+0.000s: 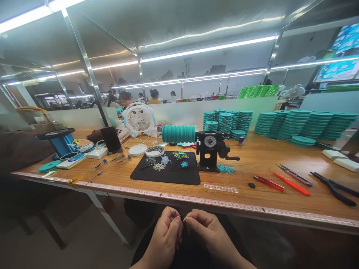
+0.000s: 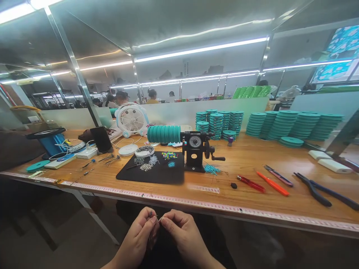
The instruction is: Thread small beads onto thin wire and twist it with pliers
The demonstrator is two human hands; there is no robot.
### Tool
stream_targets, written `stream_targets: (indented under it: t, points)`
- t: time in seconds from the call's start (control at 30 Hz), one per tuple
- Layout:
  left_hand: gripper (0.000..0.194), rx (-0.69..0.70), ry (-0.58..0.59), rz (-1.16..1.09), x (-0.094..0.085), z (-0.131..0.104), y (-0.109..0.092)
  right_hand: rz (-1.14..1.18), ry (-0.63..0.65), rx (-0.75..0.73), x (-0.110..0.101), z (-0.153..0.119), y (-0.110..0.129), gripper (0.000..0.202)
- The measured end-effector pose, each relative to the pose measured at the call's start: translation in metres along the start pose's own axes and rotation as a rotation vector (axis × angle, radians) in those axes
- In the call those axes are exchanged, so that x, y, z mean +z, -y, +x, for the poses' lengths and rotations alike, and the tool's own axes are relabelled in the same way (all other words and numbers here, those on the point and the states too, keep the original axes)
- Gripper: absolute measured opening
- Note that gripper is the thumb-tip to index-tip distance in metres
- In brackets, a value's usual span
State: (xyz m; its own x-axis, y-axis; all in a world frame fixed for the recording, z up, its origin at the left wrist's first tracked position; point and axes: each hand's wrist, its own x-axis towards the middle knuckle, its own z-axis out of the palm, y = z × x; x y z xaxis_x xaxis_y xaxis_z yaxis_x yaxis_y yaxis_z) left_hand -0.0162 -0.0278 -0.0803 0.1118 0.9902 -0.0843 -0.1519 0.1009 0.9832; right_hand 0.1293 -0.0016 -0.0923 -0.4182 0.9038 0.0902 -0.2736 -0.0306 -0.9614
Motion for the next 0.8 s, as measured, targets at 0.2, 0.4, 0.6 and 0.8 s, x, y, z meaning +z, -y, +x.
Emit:
stream_targets:
  t: [0.2, 0.4, 0.6, 0.8]
  points:
    - [0.029, 0.010, 0.011, 0.030, 0.001, 0.000, 0.001, 0.031, 0.018, 0.011, 0.000, -0.001, -0.003, 0.025]
    - [0.027, 0.085, 0.004, 0.086, 0.000, -0.001, 0.003, -0.047, -0.024, -0.005, 0.001, -0.001, 0.005, 0.026]
    - [0.025, 0.128, 0.005, 0.203, -0.004, -0.001, 0.004, 0.080, 0.048, 0.056, 0.001, -0.001, 0.003, 0.023]
    - [0.025, 0.142, -0.013, 0.266, -0.003, -0.002, 0.000, 0.317, 0.130, 0.203, -0.002, 0.003, -0.009, 0.021]
